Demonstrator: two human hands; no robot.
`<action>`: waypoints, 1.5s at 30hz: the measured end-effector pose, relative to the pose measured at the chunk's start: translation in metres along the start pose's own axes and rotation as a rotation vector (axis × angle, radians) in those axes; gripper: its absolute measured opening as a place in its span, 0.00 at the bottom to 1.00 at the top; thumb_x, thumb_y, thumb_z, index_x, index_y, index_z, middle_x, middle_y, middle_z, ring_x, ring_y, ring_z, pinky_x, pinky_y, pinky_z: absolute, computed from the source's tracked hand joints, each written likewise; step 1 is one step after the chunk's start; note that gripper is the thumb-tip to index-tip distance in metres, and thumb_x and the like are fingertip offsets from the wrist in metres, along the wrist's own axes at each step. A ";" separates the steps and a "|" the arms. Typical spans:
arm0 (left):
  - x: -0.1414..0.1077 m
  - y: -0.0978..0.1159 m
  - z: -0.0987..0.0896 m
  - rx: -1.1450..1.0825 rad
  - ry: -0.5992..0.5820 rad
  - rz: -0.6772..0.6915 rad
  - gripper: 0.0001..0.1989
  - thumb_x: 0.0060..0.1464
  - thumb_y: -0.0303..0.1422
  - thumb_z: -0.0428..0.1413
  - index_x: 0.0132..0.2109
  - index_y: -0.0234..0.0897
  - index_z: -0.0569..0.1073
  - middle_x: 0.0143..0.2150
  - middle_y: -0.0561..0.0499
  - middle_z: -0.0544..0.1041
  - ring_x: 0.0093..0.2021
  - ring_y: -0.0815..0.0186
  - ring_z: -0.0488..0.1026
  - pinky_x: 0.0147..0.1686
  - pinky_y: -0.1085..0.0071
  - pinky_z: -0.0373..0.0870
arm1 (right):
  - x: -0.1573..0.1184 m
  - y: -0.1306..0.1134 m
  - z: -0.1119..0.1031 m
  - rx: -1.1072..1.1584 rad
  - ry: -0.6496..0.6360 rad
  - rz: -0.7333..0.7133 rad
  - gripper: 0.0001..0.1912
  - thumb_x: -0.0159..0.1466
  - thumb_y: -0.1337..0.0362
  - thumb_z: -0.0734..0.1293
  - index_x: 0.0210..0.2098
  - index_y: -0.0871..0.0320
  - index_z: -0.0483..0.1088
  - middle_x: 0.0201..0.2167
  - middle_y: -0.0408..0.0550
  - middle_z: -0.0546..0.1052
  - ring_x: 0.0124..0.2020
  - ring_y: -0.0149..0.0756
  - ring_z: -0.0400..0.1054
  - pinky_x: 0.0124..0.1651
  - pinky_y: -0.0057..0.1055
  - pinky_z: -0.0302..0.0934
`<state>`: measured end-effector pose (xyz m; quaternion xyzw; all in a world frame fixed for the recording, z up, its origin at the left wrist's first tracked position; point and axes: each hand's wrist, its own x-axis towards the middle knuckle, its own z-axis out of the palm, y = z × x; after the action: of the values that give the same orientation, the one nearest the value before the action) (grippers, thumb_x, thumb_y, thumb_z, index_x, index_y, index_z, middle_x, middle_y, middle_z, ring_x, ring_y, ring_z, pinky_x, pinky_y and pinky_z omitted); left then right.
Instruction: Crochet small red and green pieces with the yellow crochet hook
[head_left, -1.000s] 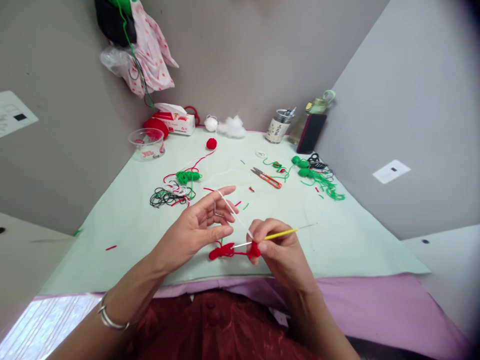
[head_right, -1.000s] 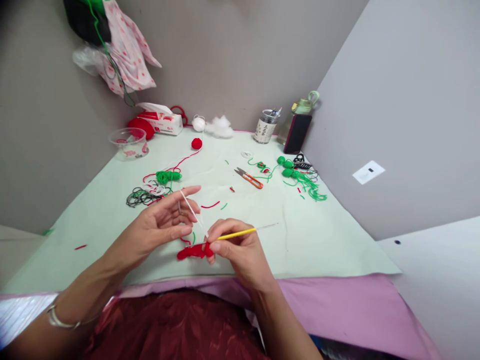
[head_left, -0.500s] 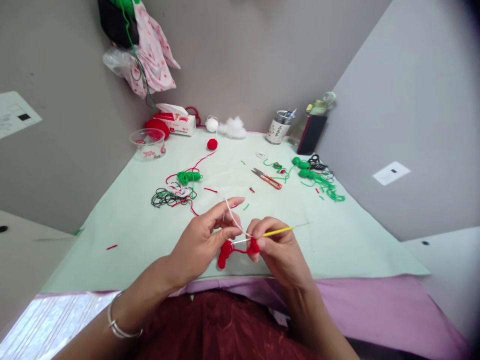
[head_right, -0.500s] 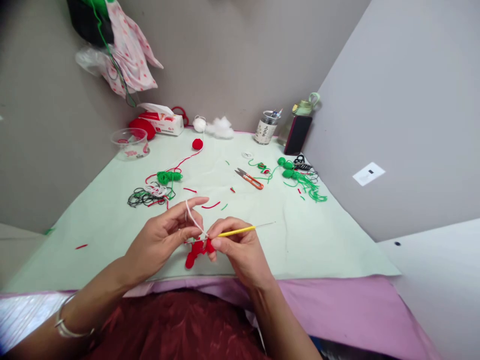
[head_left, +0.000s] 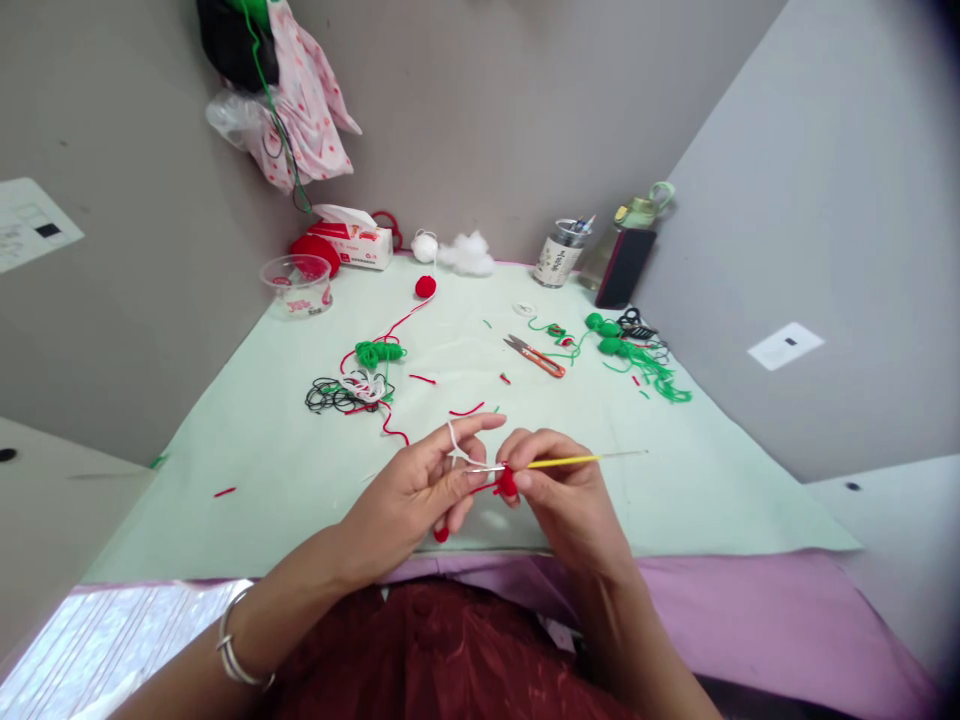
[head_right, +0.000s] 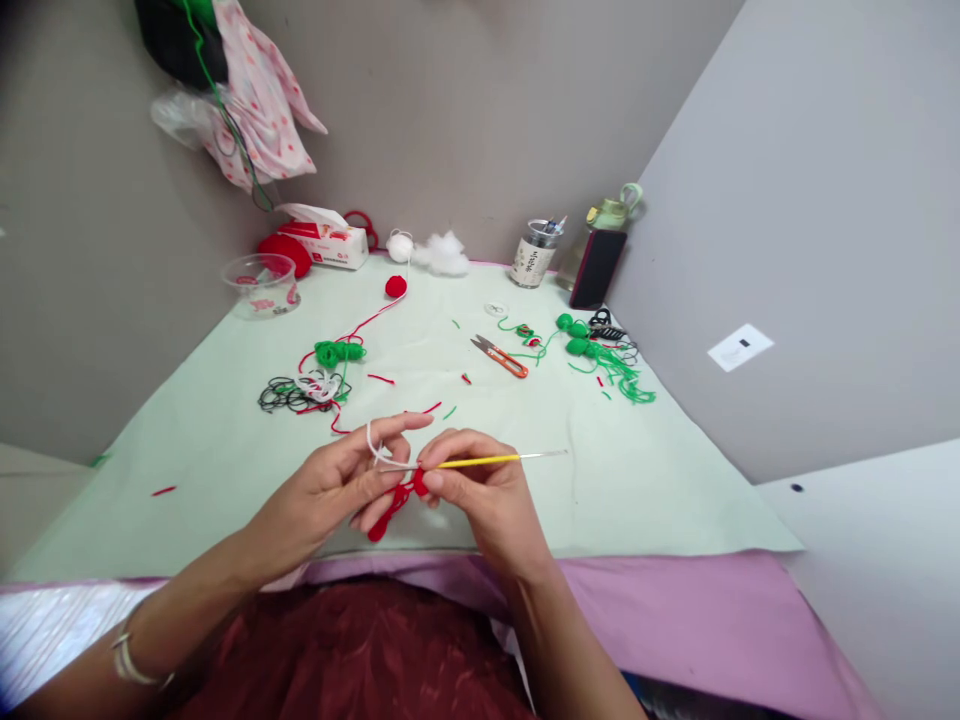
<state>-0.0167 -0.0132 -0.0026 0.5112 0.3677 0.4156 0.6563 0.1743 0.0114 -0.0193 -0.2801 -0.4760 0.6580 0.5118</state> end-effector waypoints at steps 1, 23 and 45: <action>0.000 0.002 -0.002 0.023 -0.009 0.005 0.24 0.67 0.41 0.61 0.68 0.48 0.73 0.44 0.54 0.70 0.28 0.74 0.70 0.32 0.71 0.69 | 0.001 -0.001 0.001 0.027 -0.005 0.013 0.09 0.56 0.61 0.83 0.30 0.54 0.82 0.27 0.42 0.79 0.23 0.27 0.68 0.28 0.27 0.65; 0.003 0.024 -0.025 0.306 0.032 0.070 0.21 0.65 0.36 0.62 0.63 0.47 0.79 0.53 0.48 0.82 0.43 0.63 0.77 0.45 0.66 0.74 | 0.001 -0.006 -0.004 -0.012 0.023 0.115 0.13 0.53 0.59 0.84 0.27 0.56 0.81 0.22 0.42 0.78 0.19 0.26 0.66 0.23 0.24 0.62; 0.004 0.032 -0.015 0.524 0.044 0.252 0.17 0.64 0.28 0.61 0.58 0.43 0.81 0.36 0.54 0.80 0.37 0.65 0.77 0.43 0.68 0.73 | -0.010 -0.014 0.000 -0.362 -0.041 -0.084 0.02 0.63 0.64 0.79 0.34 0.54 0.84 0.30 0.46 0.81 0.29 0.33 0.73 0.33 0.30 0.68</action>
<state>-0.0344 0.0008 0.0249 0.6957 0.4103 0.3957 0.4371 0.1834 0.0024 -0.0075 -0.3338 -0.6083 0.5452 0.4703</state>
